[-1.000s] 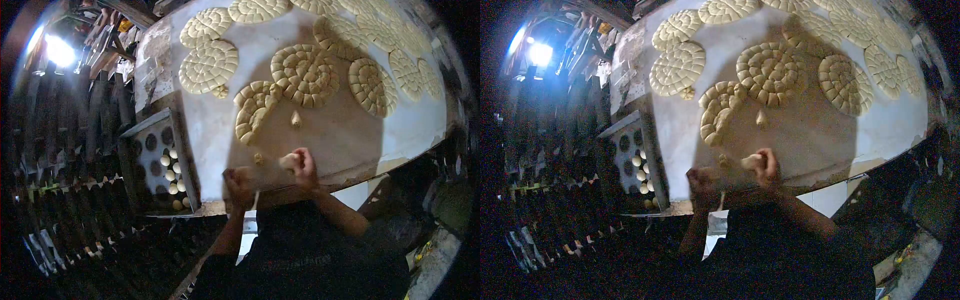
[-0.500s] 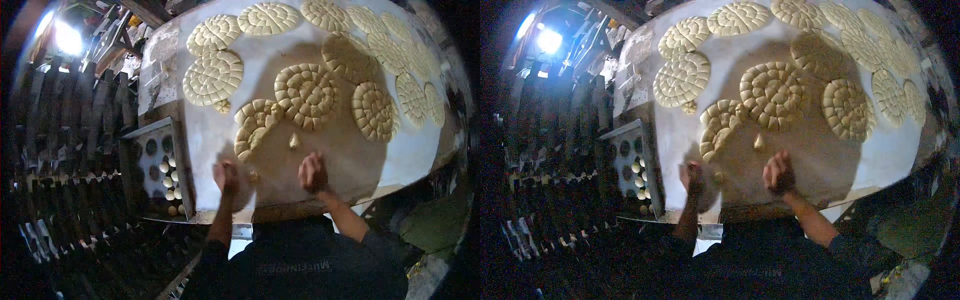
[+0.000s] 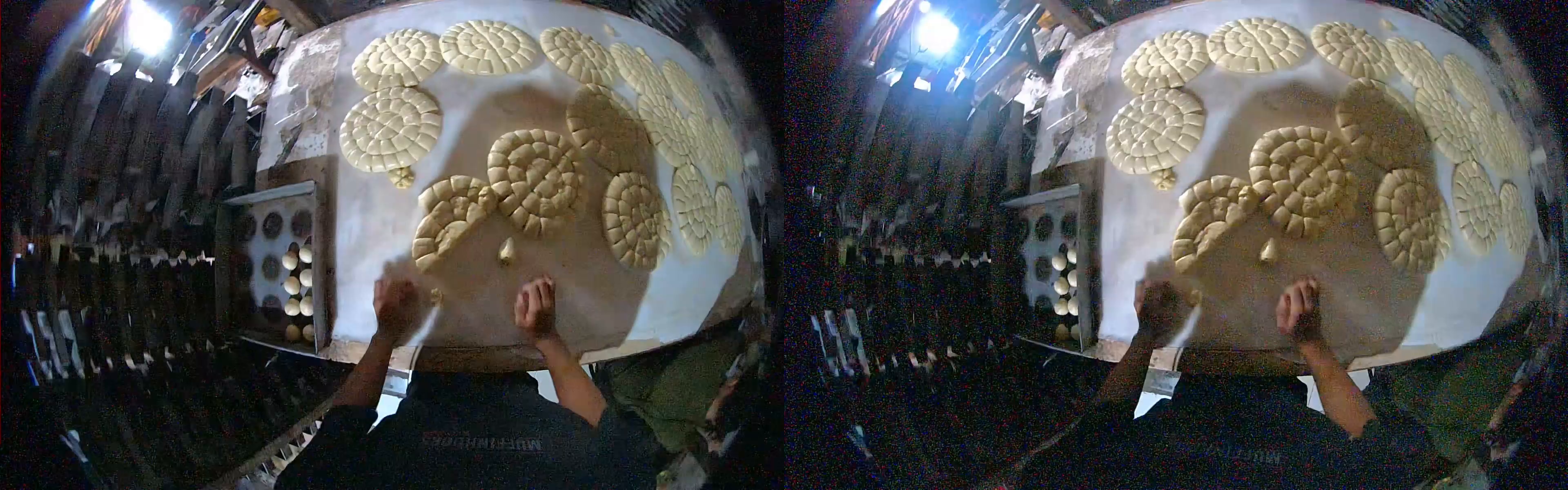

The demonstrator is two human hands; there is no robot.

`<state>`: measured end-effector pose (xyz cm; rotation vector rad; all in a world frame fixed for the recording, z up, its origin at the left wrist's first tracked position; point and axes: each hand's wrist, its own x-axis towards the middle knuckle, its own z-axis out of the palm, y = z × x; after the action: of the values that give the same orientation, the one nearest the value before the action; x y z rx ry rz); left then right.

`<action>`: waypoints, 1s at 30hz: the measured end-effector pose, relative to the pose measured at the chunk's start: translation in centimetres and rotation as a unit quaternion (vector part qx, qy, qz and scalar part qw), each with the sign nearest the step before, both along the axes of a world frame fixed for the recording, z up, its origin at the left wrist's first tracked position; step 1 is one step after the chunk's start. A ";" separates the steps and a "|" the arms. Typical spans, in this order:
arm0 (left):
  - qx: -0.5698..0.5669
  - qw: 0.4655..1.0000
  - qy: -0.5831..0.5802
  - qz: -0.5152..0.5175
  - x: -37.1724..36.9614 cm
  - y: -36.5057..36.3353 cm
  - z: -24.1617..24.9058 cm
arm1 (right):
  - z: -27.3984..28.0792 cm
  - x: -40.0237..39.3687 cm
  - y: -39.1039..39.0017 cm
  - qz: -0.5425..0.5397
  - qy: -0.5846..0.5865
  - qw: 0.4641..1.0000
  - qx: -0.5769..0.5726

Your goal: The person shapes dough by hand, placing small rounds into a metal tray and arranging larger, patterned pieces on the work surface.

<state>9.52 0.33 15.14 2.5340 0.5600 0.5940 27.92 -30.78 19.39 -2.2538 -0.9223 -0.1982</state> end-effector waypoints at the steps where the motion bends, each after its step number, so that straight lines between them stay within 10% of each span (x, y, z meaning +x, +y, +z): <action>1: 0.057 0.997 0.025 -0.053 -2.1 -0.1 1.4 | -1.0 -0.3 -1.5 0.042 -0.016 0.999 0.008; 4: 0.079 0.989 0.094 -0.077 -6.8 4.3 0.0 | -1.7 4.5 -6.3 0.058 -0.060 0.995 -0.052; 10: -0.136 0.989 0.013 0.051 2.8 5.4 0.0 | -0.2 5.8 4.3 -0.255 -0.018 0.965 -0.055; 14: 0.016 0.991 -0.016 -0.135 -1.8 0.7 4.1 | -1.2 -0.6 1.9 -0.124 -0.055 0.987 -0.083; 17: 0.137 0.960 0.080 -0.232 -6.5 4.1 5.0 | 0.8 -0.7 -1.8 -0.164 0.151 0.969 -0.106; 19: -0.059 0.972 0.155 -0.169 -8.2 8.1 10.2 | -0.3 1.5 -3.9 -0.244 0.294 0.908 -0.172; 22: -0.232 0.968 0.092 -0.003 -5.7 18.2 13.6 | 3.7 -1.6 8.8 -0.139 0.515 0.841 0.092; 24: -0.180 0.981 -0.004 0.065 -4.0 24.7 13.8 | 8.7 -4.5 21.0 0.075 0.293 0.952 -0.041; 25: -0.124 0.986 0.097 0.045 -3.7 27.8 12.4 | 11.0 -6.6 26.6 0.065 0.424 0.903 0.020; 27: -0.007 0.958 0.288 0.005 -3.4 32.3 7.8 | 11.3 -8.1 35.4 0.227 0.111 0.968 -0.017; 30: -0.173 0.956 0.226 0.075 -3.5 32.7 5.8 | 6.2 -8.1 45.2 0.338 -0.063 0.939 0.008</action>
<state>6.01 33.01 20.95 2.2974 0.9324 -0.0505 19.78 14.43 25.59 -1.7941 -1.6916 -0.0341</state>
